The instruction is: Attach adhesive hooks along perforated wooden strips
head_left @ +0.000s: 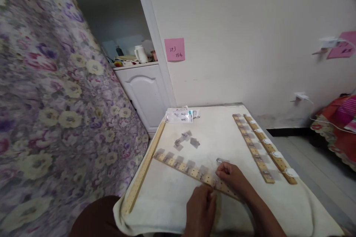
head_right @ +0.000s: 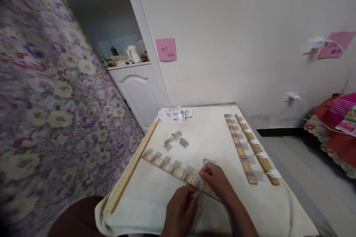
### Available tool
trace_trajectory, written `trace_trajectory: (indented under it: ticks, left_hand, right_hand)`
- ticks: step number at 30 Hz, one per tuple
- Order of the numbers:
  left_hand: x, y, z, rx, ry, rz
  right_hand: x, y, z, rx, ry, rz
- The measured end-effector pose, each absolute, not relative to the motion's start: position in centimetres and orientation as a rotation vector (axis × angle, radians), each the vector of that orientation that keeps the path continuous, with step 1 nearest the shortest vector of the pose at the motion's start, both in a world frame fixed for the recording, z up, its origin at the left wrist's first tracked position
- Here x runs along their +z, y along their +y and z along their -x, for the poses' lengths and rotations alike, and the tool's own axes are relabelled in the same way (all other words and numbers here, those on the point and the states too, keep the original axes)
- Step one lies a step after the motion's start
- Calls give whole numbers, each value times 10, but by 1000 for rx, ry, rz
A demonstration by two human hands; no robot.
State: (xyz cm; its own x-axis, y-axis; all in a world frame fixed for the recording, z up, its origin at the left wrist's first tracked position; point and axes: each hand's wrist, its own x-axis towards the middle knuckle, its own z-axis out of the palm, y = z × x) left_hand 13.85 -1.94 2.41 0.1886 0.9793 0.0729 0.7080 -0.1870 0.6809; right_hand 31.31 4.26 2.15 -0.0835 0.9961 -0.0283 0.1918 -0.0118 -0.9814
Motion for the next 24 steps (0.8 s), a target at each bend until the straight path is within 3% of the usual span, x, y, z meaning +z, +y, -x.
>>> trace_trajectory:
  ticks: [24]
  left_hand:
    - [22,1,-147,462,1744,-2140]
  right_hand:
    - [13,42,-317,1031,-1455,1554]
